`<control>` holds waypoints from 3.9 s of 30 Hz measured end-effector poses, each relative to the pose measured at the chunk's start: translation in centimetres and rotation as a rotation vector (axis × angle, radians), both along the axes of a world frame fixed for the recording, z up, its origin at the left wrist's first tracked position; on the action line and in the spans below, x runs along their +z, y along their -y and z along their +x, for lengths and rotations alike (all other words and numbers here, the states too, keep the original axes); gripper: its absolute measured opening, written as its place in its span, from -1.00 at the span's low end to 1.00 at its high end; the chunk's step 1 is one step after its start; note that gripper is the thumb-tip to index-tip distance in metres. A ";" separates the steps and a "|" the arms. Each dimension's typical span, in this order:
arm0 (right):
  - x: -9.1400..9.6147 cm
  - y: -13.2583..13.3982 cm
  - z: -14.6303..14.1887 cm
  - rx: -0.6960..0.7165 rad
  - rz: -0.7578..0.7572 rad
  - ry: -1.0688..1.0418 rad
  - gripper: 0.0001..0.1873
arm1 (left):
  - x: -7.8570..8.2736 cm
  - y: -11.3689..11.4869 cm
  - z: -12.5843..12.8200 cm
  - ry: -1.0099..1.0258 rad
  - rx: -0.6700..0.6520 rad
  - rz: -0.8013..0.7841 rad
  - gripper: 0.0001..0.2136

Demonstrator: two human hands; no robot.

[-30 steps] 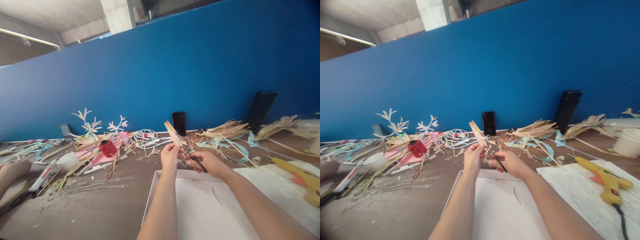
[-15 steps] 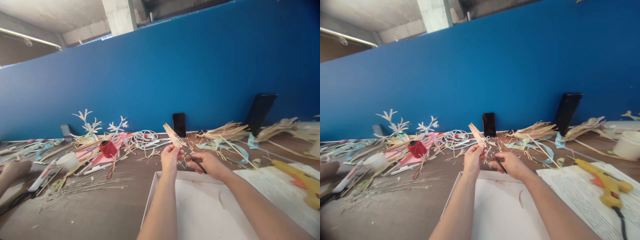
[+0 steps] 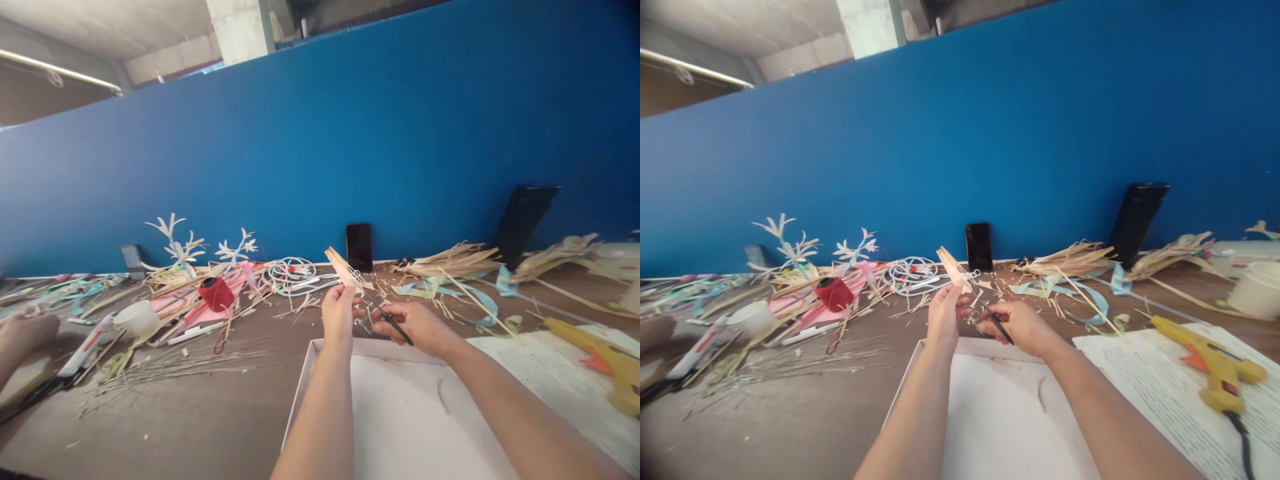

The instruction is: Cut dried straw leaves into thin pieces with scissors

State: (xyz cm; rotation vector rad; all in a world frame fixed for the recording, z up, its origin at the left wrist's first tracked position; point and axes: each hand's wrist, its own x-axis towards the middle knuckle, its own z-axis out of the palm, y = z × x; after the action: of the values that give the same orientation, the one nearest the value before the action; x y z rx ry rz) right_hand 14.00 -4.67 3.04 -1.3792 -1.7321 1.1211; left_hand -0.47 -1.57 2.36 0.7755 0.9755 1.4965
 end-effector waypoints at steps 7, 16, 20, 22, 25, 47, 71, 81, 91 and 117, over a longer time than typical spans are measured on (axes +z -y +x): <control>0.4 0.3 -0.2 0.024 -0.024 0.022 -0.60 | -0.5 -0.4 -0.3 -0.063 0.119 0.035 -0.72; 0.1 0.2 -0.5 -0.010 -0.028 -0.019 -0.57 | -0.8 -0.6 0.0 -0.099 0.081 0.023 -0.75; 0.2 0.2 -0.3 -0.005 -0.012 -0.011 -0.56 | -0.9 -0.6 0.0 -0.095 0.080 0.015 -0.73; 0.2 0.2 -0.3 -0.007 -0.011 0.001 -0.55 | -0.8 -0.5 0.0 -0.094 0.081 0.015 -0.72; 0.2 0.2 -0.3 -0.010 -0.017 0.019 -0.54 | -0.7 -0.5 0.0 -0.083 0.082 0.015 -0.73; 0.1 0.1 -0.4 -0.029 -0.004 -0.036 -0.58 | -0.3 -0.1 0.0 -0.124 0.047 0.005 -0.75; -0.1 0.2 -0.5 -0.008 -0.025 -0.059 -0.67 | -0.5 -0.6 -0.4 -0.170 0.111 0.060 -0.78; -0.1 0.1 -0.3 0.009 0.010 -0.029 -0.66 | -0.2 -0.4 -0.4 -0.157 0.098 0.037 -0.80; 0.0 0.2 -0.6 -0.022 0.009 -0.029 -0.59 | -0.6 -0.7 -0.3 -0.157 0.069 0.067 -0.79; -0.9 -0.6 1.0 -0.022 -0.052 -0.044 -0.57 | -0.2 -0.6 -0.6 -0.136 0.150 0.034 -0.80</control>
State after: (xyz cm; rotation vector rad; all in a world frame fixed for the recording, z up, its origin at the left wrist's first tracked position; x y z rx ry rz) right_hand 15.02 -4.07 2.16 -1.3909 -1.6632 1.1835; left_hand -1.05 -1.00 2.16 0.8526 1.1327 1.6090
